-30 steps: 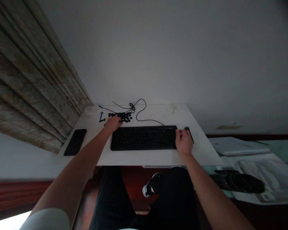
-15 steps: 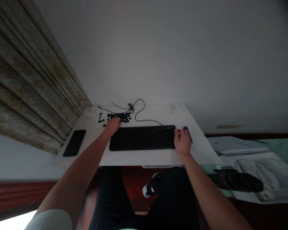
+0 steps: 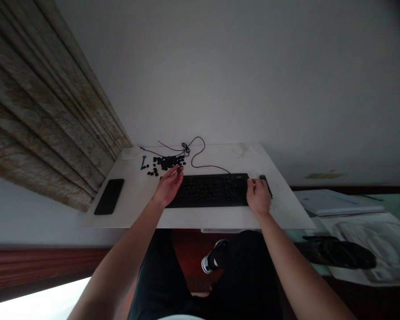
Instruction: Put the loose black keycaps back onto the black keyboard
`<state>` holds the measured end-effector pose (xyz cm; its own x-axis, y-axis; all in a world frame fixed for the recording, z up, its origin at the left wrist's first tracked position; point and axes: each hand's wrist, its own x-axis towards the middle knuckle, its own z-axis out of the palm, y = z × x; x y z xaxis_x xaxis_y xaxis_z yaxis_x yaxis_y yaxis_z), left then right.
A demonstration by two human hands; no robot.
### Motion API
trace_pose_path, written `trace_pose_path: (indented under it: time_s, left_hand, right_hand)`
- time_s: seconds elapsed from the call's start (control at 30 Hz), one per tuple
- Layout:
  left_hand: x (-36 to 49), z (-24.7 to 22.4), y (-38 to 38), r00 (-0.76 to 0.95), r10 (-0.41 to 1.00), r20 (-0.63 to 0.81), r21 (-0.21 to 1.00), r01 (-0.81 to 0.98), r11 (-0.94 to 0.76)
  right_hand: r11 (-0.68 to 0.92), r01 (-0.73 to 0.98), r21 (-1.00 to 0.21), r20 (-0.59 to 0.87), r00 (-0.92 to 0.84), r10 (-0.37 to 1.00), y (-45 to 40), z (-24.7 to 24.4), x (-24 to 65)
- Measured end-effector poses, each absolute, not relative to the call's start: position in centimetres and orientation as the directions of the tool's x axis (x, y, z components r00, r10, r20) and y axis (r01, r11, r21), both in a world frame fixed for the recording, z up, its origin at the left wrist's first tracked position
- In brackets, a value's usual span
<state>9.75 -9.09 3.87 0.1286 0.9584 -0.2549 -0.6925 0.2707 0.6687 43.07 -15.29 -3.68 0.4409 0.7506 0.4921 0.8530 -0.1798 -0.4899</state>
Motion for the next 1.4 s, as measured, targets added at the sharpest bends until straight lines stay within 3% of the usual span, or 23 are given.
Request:
trace_pose_path:
  time_s: [0.47,0.73,1.03,1.13,1.27,1.4]
  left_hand:
    - [10.6,1.0,-13.3,0.108,0.964,-0.241,0.743,-0.618,0.255]
    - [11.5,-1.0,-15.8,0.107,0.965,-0.241,0.723,-0.644,0.252]
    - [11.2,-0.9,-17.3,0.131,0.957,-0.26,0.771,-0.569,0.287]
    - [10.9,-0.5,-17.7,0.18,0.953,-0.243,0.793,-0.528,0.302]
    - [10.9,-0.1,-17.9,0.229,0.948,-0.221,0.823,-0.477,0.308]
    - [11.0,0.2,-17.9,0.28,0.946,-0.162,0.859,-0.433,0.275]
  right_hand:
    - [-0.158,0.835,-0.526,0.505,0.457,0.733,-15.4,-3.4,43.0]
    - [-0.14,0.837,-0.529,0.529,0.454,0.717,-15.5,-3.6,42.9]
    - [0.028,0.863,-0.505,0.61,0.333,0.719,-16.8,-2.1,40.3]
    - [0.169,0.763,-0.624,0.549,0.274,0.79,-17.7,-1.1,35.9]
    - [0.228,0.457,-0.86,0.321,0.135,0.938,-18.6,0.2,29.7]
    - [0.231,0.299,-0.926,0.242,-0.003,0.97,-19.3,1.3,26.4]
